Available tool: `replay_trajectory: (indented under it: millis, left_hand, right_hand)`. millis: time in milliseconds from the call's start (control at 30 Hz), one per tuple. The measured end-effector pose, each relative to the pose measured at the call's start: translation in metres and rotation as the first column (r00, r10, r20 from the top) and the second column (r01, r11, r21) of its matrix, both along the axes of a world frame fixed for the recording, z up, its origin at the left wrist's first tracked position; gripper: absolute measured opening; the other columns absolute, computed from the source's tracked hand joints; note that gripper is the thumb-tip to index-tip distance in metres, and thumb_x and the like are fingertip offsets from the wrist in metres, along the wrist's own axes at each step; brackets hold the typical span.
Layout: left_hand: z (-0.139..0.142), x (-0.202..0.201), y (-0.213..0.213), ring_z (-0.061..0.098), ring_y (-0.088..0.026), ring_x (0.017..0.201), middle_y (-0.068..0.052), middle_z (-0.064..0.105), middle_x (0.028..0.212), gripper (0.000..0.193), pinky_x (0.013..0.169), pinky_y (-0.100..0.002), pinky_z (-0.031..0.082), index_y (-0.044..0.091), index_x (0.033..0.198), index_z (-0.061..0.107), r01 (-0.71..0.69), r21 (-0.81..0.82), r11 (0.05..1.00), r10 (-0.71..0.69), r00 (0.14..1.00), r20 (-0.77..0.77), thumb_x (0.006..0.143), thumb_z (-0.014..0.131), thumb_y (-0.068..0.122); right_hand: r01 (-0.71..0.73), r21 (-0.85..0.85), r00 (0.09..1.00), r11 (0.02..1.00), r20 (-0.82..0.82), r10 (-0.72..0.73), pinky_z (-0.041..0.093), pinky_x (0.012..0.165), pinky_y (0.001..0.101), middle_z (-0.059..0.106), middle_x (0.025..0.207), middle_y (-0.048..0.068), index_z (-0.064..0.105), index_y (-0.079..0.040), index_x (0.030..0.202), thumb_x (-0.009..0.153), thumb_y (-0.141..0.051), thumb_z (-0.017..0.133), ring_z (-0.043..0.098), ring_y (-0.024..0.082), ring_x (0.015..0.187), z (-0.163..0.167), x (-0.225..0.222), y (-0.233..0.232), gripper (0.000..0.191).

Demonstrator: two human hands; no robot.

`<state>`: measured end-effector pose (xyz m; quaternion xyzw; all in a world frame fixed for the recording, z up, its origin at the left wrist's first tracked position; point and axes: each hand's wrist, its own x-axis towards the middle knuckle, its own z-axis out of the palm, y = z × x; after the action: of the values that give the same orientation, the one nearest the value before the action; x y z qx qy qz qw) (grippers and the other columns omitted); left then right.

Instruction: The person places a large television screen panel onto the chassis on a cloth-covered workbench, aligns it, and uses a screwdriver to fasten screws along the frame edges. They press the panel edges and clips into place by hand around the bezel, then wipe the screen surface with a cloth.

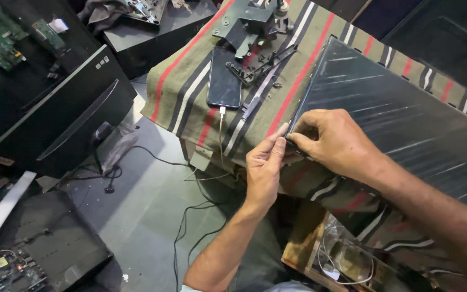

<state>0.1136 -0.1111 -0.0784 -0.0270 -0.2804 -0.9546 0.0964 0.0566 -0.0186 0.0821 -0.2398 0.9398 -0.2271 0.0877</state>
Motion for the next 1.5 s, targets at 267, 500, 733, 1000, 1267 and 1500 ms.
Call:
replay_trajectory:
  millis: [267, 500, 733, 1000, 1267, 1500]
  left_hand:
    - [0.0, 0.002, 0.0, 0.07, -0.012, 0.094, -0.008, 0.073, 0.11, 0.038, 0.088, -0.029, 0.06, -0.005, 0.141, 0.06, -0.022, 0.0, 1.0, 0.022, 0.999, 0.028, 0.11, 0.057, 0.015]
    - [-0.006, 0.003, 0.009, 0.067, -0.008, 0.091, -0.004, 0.071, 0.108, 0.035, 0.082, -0.025, 0.057, -0.006, 0.138, 0.061, -0.063, 0.042, 0.997, 0.062, 0.998, 0.021, 0.11, 0.057, 0.014]
    - [-0.015, 0.015, 0.012, 0.062, -0.005, 0.087, -0.004, 0.07, 0.106, 0.035, 0.076, -0.022, 0.052, -0.005, 0.143, 0.062, -0.063, 0.049, 0.997, 0.061, 0.997, 0.039, 0.113, 0.057, 0.012]
    - [0.001, 0.036, 0.0, 0.07, -0.008, 0.092, -0.004, 0.072, 0.112, 0.034, 0.076, -0.026, 0.061, -0.002, 0.134, 0.062, 0.011, -0.007, 1.0, -0.01, 0.991, 0.136, 0.104, 0.056, 0.014]
    - [-0.002, -0.04, -0.015, 0.063, -0.01, 0.079, -0.003, 0.065, 0.096, 0.035, 0.066, -0.027, 0.056, 0.0, 0.128, 0.064, 0.103, -0.43, 0.897, -0.054, 0.991, 0.123, 0.105, 0.061, 0.026]
    - [0.023, -0.123, 0.046, 0.072, -0.017, 0.097, -0.009, 0.075, 0.115, 0.051, 0.087, -0.033, 0.057, 0.001, 0.127, 0.067, 0.585, -0.208, 0.784, -0.519, 0.802, 0.296, 0.1, 0.06, 0.044]
  right_hand:
    - [-0.045, 0.099, 0.97, 0.994, -0.232, 0.067, 0.055, 0.068, 0.0455, 0.069, 0.082, 0.019, 0.069, 0.001, 0.083, 0.084, -0.02, 0.076, 0.07, 0.037, 0.076, -0.015, 0.011, -0.008, 0.021]
    - [-0.033, 0.26, 0.898, 0.965, -0.416, 0.143, 0.052, 0.078, 0.0504, 0.066, 0.087, 0.015, 0.064, -0.004, 0.083, 0.081, -0.016, 0.071, 0.065, 0.038, 0.09, -0.034, 0.022, -0.012, 0.014]
    - [0.014, 0.287, 0.893, 0.958, -0.435, 0.117, 0.053, 0.079, 0.0473, 0.066, 0.088, 0.014, 0.065, -0.004, 0.085, 0.08, -0.016, 0.072, 0.065, 0.035, 0.09, -0.039, 0.04, -0.017, 0.015]
    - [0.05, 0.146, 0.888, 0.988, -0.46, 0.023, 0.053, 0.078, 0.0472, 0.067, 0.087, 0.016, 0.068, -0.002, 0.084, 0.085, -0.016, 0.073, 0.067, 0.037, 0.088, -0.033, 0.068, -0.008, 0.015]
    - [0.655, -0.051, 0.586, 0.754, -0.596, -0.549, 0.054, 0.085, 0.0459, 0.072, 0.1, 0.024, 0.074, 0.001, 0.111, 0.106, -0.039, 0.073, 0.07, 0.038, 0.095, -0.029, 0.102, 0.308, 0.041]
    - [0.909, 0.1, 0.414, 0.404, -0.109, -0.904, 0.051, 0.077, 0.0479, 0.074, 0.09, 0.025, 0.076, 0.005, 0.105, 0.107, -0.057, 0.061, 0.067, 0.034, 0.084, -0.068, 0.124, 0.566, 0.064]
